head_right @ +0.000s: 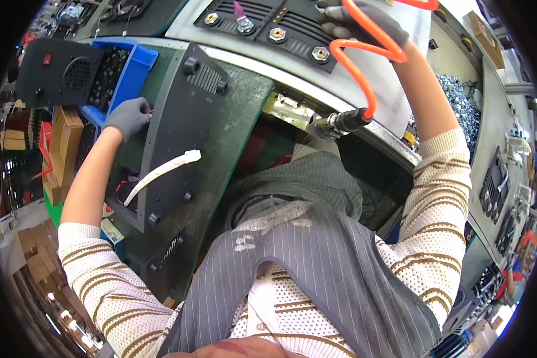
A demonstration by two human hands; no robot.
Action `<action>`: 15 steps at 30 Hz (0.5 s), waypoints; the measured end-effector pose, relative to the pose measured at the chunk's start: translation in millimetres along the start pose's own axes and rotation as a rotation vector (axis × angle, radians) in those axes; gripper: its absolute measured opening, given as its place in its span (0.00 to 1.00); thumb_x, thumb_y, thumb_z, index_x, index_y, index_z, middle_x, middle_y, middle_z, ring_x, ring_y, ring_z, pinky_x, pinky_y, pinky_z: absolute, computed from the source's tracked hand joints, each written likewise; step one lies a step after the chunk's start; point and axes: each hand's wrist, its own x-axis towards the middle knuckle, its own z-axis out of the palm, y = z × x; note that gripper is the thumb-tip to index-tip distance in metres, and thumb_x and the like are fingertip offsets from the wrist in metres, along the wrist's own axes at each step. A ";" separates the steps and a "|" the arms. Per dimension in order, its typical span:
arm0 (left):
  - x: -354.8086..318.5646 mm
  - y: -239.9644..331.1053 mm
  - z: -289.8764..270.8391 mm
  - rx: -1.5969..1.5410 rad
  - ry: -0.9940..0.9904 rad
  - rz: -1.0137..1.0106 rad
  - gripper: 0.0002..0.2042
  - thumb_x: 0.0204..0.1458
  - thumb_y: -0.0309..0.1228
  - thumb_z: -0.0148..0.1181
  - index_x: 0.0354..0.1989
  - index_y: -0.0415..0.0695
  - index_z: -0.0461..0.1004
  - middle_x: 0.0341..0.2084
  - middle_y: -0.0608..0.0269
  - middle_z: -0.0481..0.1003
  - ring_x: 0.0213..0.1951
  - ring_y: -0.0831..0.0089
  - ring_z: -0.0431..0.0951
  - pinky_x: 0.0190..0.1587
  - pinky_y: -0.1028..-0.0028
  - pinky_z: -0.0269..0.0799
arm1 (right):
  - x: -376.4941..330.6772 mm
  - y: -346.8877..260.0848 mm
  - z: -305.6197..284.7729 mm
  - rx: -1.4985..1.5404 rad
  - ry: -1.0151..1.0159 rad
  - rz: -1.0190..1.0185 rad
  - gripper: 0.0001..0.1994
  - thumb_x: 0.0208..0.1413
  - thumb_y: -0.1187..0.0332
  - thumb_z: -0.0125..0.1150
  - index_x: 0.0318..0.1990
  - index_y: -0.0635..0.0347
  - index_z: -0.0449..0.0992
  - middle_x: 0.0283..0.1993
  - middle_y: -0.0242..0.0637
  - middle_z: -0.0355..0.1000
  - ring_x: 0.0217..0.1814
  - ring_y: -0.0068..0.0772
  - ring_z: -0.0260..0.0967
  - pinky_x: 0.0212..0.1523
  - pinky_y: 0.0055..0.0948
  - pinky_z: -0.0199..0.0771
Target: Assembling the metal housing and internal components for a solar inverter or power supply unit.
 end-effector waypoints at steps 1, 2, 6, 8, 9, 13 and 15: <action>1.1 -1.2 -5.9 0.004 0.011 0.005 0.13 0.48 0.38 0.60 0.36 0.41 0.75 0.33 0.50 0.77 0.37 0.55 0.77 0.42 0.63 0.70 | -7.1 9.7 -12.9 0.083 0.009 0.005 0.17 0.58 0.70 0.53 0.55 0.64 0.68 0.43 0.34 0.72 0.37 0.14 0.69 0.33 0.10 0.70; 1.2 -2.0 -14.2 -0.203 0.066 -0.002 0.13 0.49 0.37 0.60 0.36 0.40 0.74 0.30 0.52 0.77 0.33 0.60 0.77 0.38 0.65 0.71 | -14.0 12.8 -27.4 0.125 -0.029 0.033 0.18 0.56 0.70 0.56 0.54 0.65 0.68 0.44 0.35 0.72 0.42 0.20 0.70 0.40 0.17 0.71; -16.7 38.0 -74.1 -0.719 0.310 0.079 0.11 0.51 0.38 0.61 0.37 0.44 0.73 0.23 0.70 0.71 0.20 0.83 0.69 0.23 0.81 0.64 | -46.1 32.7 -39.3 -0.015 -0.039 -0.172 0.18 0.57 0.71 0.54 0.54 0.69 0.68 0.48 0.41 0.72 0.46 0.28 0.71 0.48 0.24 0.71; -15.0 58.1 -100.8 -0.662 0.410 0.258 0.12 0.51 0.38 0.61 0.38 0.43 0.75 0.22 0.72 0.71 0.19 0.86 0.66 0.21 0.83 0.60 | -58.0 40.1 -45.1 -0.102 -0.039 -0.232 0.18 0.56 0.71 0.55 0.53 0.68 0.69 0.51 0.44 0.72 0.50 0.35 0.71 0.51 0.31 0.71; -27.8 74.9 -116.1 -0.606 0.446 0.331 0.13 0.52 0.40 0.60 0.39 0.43 0.75 0.22 0.71 0.72 0.20 0.86 0.66 0.23 0.83 0.61 | -57.8 43.0 -43.1 -0.114 -0.054 -0.290 0.17 0.56 0.71 0.56 0.53 0.67 0.70 0.52 0.45 0.71 0.51 0.38 0.71 0.52 0.33 0.70; -34.4 152.8 -144.7 -0.412 0.454 0.459 0.14 0.52 0.37 0.57 0.42 0.41 0.75 0.27 0.60 0.75 0.30 0.72 0.73 0.34 0.74 0.67 | -62.7 30.6 -27.1 0.021 0.038 0.069 0.18 0.55 0.70 0.57 0.52 0.67 0.71 0.43 0.37 0.73 0.44 0.24 0.72 0.44 0.22 0.72; -33.1 191.3 -146.1 -0.189 0.447 0.509 0.12 0.51 0.36 0.54 0.38 0.41 0.76 0.30 0.48 0.77 0.36 0.55 0.78 0.41 0.64 0.71 | -63.1 46.4 -33.0 0.141 0.040 0.075 0.18 0.56 0.71 0.55 0.53 0.68 0.70 0.40 0.33 0.72 0.41 0.17 0.70 0.43 0.16 0.72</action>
